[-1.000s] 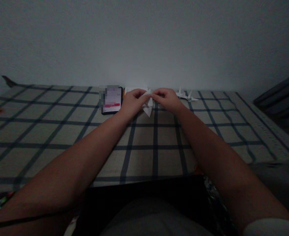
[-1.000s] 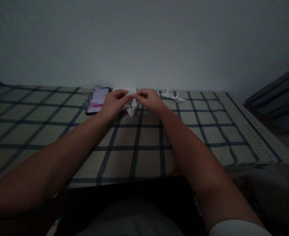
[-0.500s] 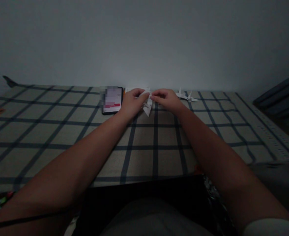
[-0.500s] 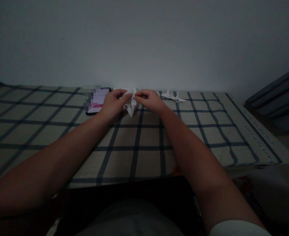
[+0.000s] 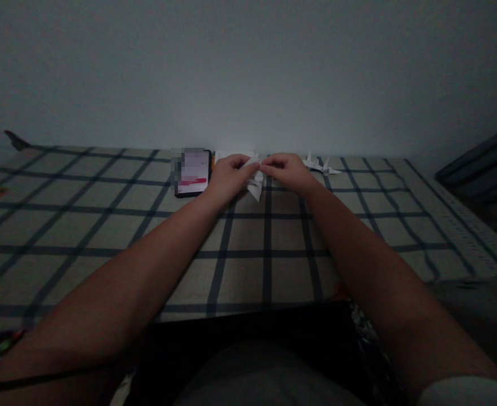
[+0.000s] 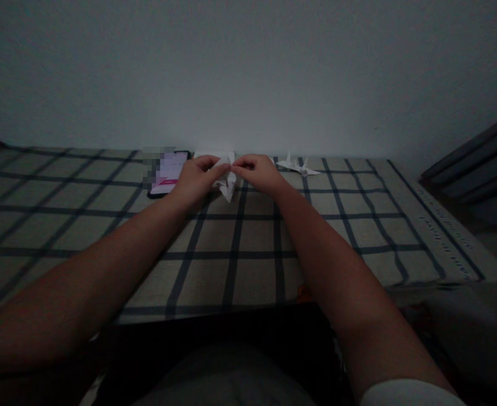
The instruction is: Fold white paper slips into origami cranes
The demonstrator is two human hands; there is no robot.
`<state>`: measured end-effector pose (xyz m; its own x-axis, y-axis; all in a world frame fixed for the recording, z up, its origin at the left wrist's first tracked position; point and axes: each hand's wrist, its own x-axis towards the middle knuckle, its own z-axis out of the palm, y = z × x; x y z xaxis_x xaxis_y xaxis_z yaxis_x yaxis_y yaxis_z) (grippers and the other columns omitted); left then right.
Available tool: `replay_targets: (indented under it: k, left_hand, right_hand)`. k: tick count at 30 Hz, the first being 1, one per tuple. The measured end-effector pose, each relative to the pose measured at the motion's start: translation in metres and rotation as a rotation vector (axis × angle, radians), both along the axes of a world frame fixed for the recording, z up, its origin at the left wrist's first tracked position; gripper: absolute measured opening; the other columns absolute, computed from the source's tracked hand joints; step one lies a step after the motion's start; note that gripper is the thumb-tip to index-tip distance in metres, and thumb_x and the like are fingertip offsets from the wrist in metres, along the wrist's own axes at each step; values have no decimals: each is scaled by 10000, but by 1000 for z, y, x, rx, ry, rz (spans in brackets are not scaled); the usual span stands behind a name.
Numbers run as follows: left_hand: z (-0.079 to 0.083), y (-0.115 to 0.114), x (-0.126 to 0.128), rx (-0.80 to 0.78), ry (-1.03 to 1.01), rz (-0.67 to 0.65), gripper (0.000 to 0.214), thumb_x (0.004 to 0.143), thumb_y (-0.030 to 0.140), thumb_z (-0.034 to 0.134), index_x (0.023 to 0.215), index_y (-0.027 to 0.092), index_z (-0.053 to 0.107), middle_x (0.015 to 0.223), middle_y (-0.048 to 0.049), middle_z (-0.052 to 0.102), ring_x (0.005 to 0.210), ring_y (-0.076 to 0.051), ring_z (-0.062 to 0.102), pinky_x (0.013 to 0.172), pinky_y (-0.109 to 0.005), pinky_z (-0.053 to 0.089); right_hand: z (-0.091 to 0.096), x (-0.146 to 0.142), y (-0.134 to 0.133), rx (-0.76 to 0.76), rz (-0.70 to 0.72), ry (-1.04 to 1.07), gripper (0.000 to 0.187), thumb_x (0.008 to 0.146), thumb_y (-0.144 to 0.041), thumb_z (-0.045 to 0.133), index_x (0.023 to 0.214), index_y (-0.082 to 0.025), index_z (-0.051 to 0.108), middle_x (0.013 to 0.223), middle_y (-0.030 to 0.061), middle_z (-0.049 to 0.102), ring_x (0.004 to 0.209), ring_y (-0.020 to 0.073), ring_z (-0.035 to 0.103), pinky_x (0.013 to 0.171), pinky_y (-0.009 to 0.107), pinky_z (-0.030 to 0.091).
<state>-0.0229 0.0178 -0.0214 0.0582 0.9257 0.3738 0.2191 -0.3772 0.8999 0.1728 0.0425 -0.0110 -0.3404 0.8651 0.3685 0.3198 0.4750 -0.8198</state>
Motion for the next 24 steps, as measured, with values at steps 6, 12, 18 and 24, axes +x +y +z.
replay_targets:
  k: [6,12,18,24]
  left_hand:
    - [-3,4,0,-45,-40,-13,249,806,439,750,854,196,735,855,-42,744,793,-189,646,707,-297,510]
    - [-9,8,1,-23,-60,-35,230,818,430,751,880,208,738,894,-42,754,848,-193,670,709,-282,519]
    - [-7,6,2,-25,-67,-28,220,836,428,725,870,213,695,869,-35,725,822,-191,652,719,-292,523]
    - [-6,6,2,-50,-78,-42,233,817,432,717,880,211,676,853,-25,702,800,-184,637,722,-292,511]
  right_hand:
    - [0,1,-1,-27,18,-38,274,842,-421,753,873,-150,776,812,39,710,772,163,569,741,313,459]
    - [1,1,-1,-12,9,-54,274,842,-424,737,822,-153,760,756,20,674,731,151,529,712,304,430]
    - [0,1,-1,-6,0,-64,262,832,-415,755,837,-154,777,768,27,696,734,155,536,701,302,423]
    - [0,2,0,15,-24,-117,223,862,-355,751,798,-143,773,755,29,682,744,161,538,703,303,406]
